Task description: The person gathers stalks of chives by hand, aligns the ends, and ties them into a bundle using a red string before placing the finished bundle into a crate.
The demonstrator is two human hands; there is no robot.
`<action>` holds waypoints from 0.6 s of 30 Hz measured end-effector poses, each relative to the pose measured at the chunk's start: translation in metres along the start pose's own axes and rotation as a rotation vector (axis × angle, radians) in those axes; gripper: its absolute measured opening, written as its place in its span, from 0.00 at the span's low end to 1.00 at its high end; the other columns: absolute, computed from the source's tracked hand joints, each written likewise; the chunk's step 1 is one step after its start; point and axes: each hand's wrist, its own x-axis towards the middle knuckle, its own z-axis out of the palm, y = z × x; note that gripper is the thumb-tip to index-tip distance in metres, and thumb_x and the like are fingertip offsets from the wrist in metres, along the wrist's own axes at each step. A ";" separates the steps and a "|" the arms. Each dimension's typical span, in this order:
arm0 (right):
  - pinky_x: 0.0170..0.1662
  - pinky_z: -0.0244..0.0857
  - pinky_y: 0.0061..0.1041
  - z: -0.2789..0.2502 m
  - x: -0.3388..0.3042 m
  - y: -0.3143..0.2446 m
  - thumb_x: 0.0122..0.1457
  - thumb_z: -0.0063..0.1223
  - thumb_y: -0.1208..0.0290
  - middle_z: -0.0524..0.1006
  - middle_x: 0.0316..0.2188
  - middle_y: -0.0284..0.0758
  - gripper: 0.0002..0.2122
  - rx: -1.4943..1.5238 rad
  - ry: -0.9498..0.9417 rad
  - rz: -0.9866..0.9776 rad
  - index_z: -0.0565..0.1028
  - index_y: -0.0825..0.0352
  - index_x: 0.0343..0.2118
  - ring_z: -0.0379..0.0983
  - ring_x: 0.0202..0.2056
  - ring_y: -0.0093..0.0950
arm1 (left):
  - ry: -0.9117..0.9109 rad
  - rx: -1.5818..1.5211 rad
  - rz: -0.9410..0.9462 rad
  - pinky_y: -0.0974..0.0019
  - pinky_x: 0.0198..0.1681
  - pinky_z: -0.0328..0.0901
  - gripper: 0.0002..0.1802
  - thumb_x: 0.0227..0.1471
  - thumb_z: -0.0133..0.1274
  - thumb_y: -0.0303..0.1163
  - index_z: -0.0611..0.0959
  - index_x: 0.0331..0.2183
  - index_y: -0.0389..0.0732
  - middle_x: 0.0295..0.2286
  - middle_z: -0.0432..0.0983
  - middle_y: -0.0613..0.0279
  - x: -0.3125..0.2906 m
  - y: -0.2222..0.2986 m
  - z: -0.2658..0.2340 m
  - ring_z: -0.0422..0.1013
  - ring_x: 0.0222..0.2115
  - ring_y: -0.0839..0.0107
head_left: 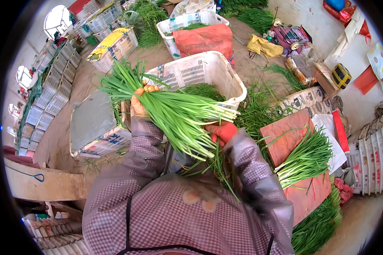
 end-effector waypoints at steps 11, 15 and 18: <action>0.11 0.43 0.19 -0.037 -0.053 -0.017 0.59 0.51 0.69 0.63 0.08 0.25 0.08 0.650 -0.190 -0.225 0.72 0.69 0.28 0.51 0.07 0.17 | 0.268 0.096 0.090 0.59 0.44 0.65 0.12 0.48 0.53 0.31 0.76 0.35 0.36 0.24 0.71 0.62 0.024 -0.001 0.021 0.67 0.27 0.68; 0.12 0.44 0.17 -0.056 -0.101 -0.001 0.60 0.48 0.66 0.60 0.05 0.23 0.11 0.654 -0.553 -0.616 0.70 0.69 0.26 0.51 0.07 0.15 | 0.309 0.110 0.195 0.59 0.41 0.66 0.10 0.42 0.51 0.29 0.75 0.32 0.37 0.23 0.70 0.60 0.034 0.006 0.009 0.67 0.26 0.65; 0.15 0.56 0.17 -0.054 -0.101 0.015 0.59 0.53 0.66 0.76 0.20 0.33 0.15 -0.325 -0.441 -0.365 0.72 0.71 0.45 0.63 0.11 0.16 | 0.297 0.103 0.172 0.59 0.40 0.66 0.09 0.40 0.49 0.28 0.74 0.30 0.39 0.24 0.69 0.60 0.046 -0.002 0.012 0.66 0.26 0.65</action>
